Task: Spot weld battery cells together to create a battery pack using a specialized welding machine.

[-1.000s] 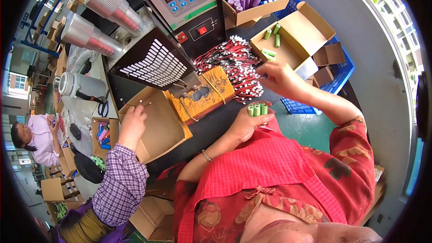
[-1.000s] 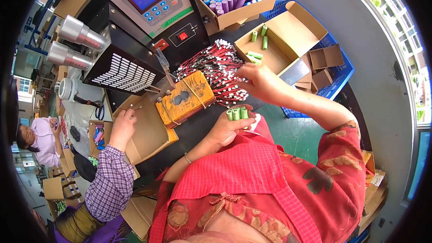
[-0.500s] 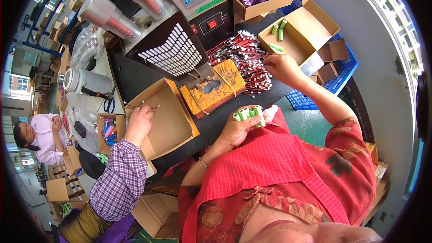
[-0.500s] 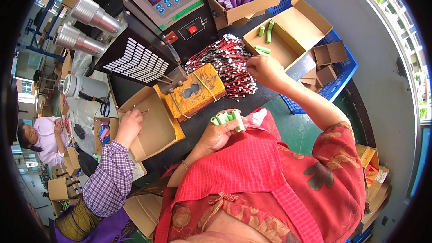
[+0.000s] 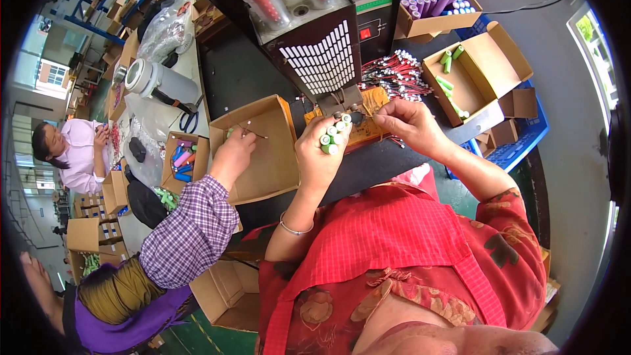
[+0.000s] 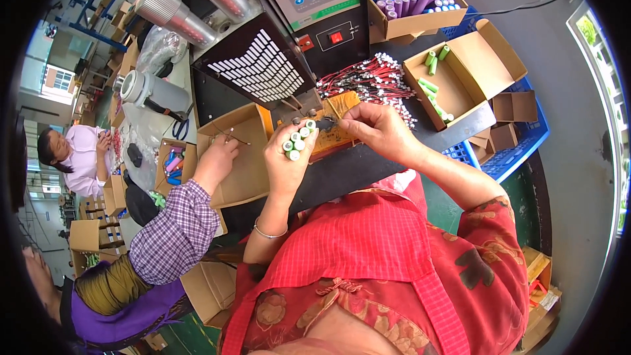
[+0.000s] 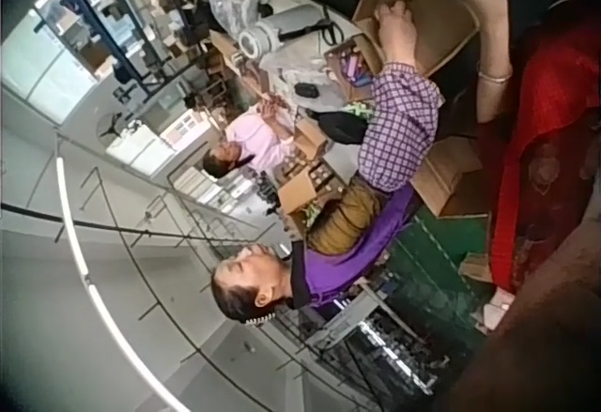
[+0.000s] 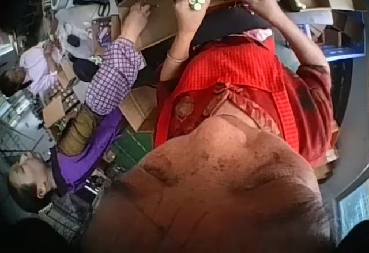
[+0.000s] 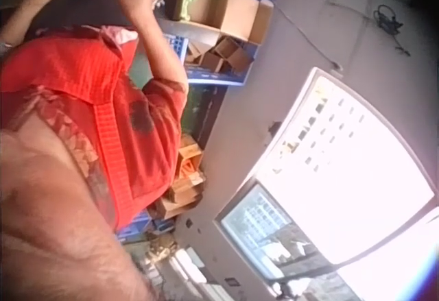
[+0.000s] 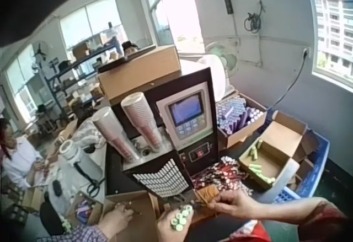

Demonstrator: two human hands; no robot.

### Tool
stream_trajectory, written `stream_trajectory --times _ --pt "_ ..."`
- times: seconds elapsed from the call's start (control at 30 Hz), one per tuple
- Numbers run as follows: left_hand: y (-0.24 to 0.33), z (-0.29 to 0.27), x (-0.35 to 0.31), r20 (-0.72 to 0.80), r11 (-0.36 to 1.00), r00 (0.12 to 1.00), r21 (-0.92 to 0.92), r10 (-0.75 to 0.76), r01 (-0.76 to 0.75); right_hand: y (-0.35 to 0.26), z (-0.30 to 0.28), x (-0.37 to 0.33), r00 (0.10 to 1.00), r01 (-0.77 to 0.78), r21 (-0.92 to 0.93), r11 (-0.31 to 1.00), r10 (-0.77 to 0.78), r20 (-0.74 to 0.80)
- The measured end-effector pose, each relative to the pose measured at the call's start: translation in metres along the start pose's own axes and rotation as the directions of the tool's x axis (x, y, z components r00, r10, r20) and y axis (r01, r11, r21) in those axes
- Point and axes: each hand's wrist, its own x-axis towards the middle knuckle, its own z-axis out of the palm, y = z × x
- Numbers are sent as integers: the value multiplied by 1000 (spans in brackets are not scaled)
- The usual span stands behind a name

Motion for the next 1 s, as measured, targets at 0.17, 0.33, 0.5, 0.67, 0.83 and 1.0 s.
stream_trajectory --times 0.17,0.33,0.5,0.67,0.83,1.0 --pt "-3 1 1 -31 997 999 78 14 -11 -8 7 10 992 -76 0 997 76 101" --pt "1 1 6 0 995 1000 95 -14 14 -9 11 18 986 -89 -35 995 93 137" --pt "0 3 7 -4 997 1000 76 -4 5 -14 12 21 979 -134 -46 990 139 150" --pt "-1 0 3 -19 992 1000 128 4 -2 -7 15 20 990 -33 -92 995 45 133" --pt "18 -16 -21 232 374 758 -759 -610 533 -8 10 13 985 160 -197 967 -144 89" --pt "11 -20 -32 666 -245 505 -706 -550 665 -26 12 1 765 630 -312 711 -499 406"
